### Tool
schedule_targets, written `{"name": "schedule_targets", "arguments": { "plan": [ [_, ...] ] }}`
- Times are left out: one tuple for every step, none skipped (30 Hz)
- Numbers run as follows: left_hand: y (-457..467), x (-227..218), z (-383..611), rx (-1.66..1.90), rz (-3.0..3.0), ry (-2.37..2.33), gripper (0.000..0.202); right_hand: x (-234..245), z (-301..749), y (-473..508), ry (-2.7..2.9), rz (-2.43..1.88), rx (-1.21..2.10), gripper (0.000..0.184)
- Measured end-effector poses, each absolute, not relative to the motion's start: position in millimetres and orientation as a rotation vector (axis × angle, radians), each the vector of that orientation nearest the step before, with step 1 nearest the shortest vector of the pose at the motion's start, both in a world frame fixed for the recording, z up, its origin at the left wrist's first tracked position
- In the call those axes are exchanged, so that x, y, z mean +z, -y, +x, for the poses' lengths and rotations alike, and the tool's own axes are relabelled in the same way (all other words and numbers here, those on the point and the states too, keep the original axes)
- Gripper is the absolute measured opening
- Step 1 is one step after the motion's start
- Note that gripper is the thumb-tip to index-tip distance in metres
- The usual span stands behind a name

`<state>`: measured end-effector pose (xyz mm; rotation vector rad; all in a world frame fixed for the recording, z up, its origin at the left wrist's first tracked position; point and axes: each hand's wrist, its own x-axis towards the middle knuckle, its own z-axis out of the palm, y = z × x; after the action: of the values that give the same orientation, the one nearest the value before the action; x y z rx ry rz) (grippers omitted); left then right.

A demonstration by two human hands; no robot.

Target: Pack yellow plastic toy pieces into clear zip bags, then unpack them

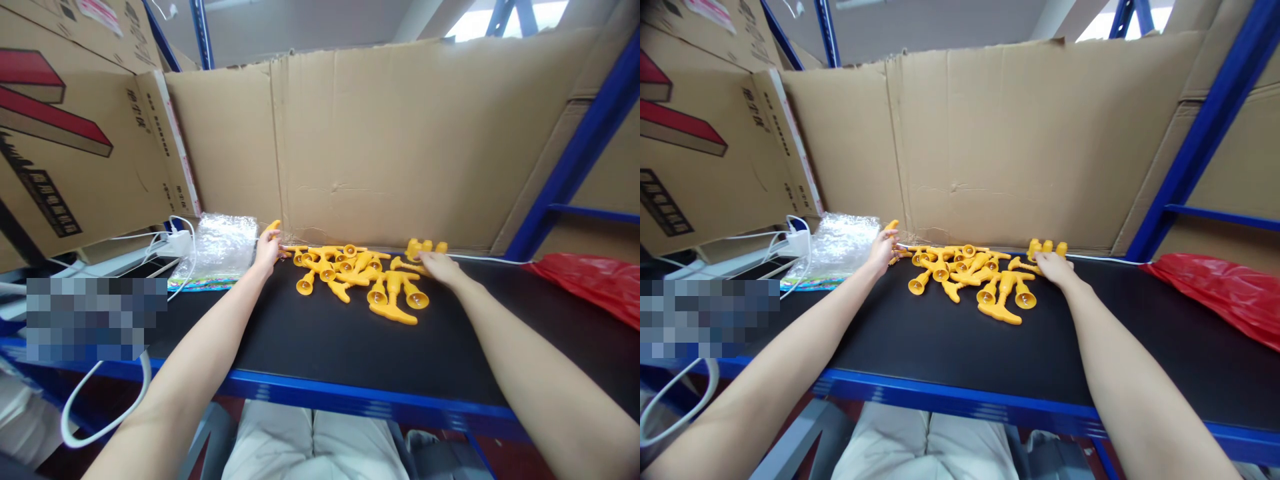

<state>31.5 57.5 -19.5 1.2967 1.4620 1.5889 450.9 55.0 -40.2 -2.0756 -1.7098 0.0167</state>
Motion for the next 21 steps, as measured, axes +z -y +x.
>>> {"name": "schedule_targets", "arguments": {
  "plan": [
    [-60,-24,28,1.592,1.35,-1.545,0.041,-41,452,-56,1.72,-2.088,0.013,0.047],
    [-63,-28,24,1.589,1.433,-1.626,0.041,-43,453,-57,1.731,-2.1,0.009,0.048],
    [-66,-32,21,1.571,1.544,-1.699,0.042,-44,454,-58,1.743,-2.11,0.004,0.048],
    [-67,-36,18,1.532,1.668,-1.77,0.042,-45,454,-59,1.755,-2.115,-0.004,0.049],
    [-68,-38,16,1.475,1.793,-1.837,0.042,-45,455,-59,1.765,-2.115,-0.014,0.048],
    [-69,-40,14,1.399,1.907,-1.899,0.043,-46,455,-58,1.774,-2.113,-0.026,0.047],
    [-68,-41,14,1.308,1.997,-1.961,0.043,-45,454,-58,1.78,-2.111,-0.035,0.046],
    [-68,-42,14,1.208,2.057,-2.02,0.044,-45,453,-56,1.786,-2.112,-0.038,0.045],
    [-67,-42,15,1.106,2.088,-2.072,0.044,-44,452,-54,1.796,-2.116,-0.035,0.044],
    [-66,-42,16,1.008,2.093,-2.118,0.044,-42,451,-52,1.811,-2.123,-0.027,0.044],
    [-65,-43,17,0.916,2.088,-2.157,0.043,-39,449,-50,1.829,-2.134,-0.023,0.043],
    [-64,-45,19,0.835,2.082,-2.188,0.042,-36,447,-47,1.85,-2.149,-0.026,0.041],
    [-64,-46,20,0.766,2.084,-2.213,0.041,-32,444,-45,1.872,-2.17,-0.03,0.04],
    [-63,-48,21,0.706,2.091,-2.235,0.04,-28,442,-43,1.892,-2.196,-0.032,0.037],
    [-63,-50,22,0.653,2.102,-2.256,0.04,-25,440,-42,1.912,-2.228,-0.034,0.035],
    [-63,-52,23,0.609,2.112,-2.274,0.04,-21,438,-42,1.931,-2.263,-0.038,0.031],
    [-62,-53,24,0.574,2.118,-2.287,0.041,-18,437,-43,1.951,-2.295,-0.043,0.028],
    [-62,-54,24,0.549,2.117,-2.297,0.041,-17,436,-44,1.969,-2.323,-0.053,0.024],
    [-62,-54,25,0.531,2.112,-2.303,0.042,-16,436,-46,1.988,-2.344,-0.075,0.021],
    [-61,-53,25,0.521,2.102,-2.308,0.042,-17,435,-48,2.009,-2.358,-0.103,0.019],
    [-61,-52,26,0.522,2.092,-2.31,0.042,-18,436,-50,2.03,-2.369,-0.124,0.018]
  ]
}}
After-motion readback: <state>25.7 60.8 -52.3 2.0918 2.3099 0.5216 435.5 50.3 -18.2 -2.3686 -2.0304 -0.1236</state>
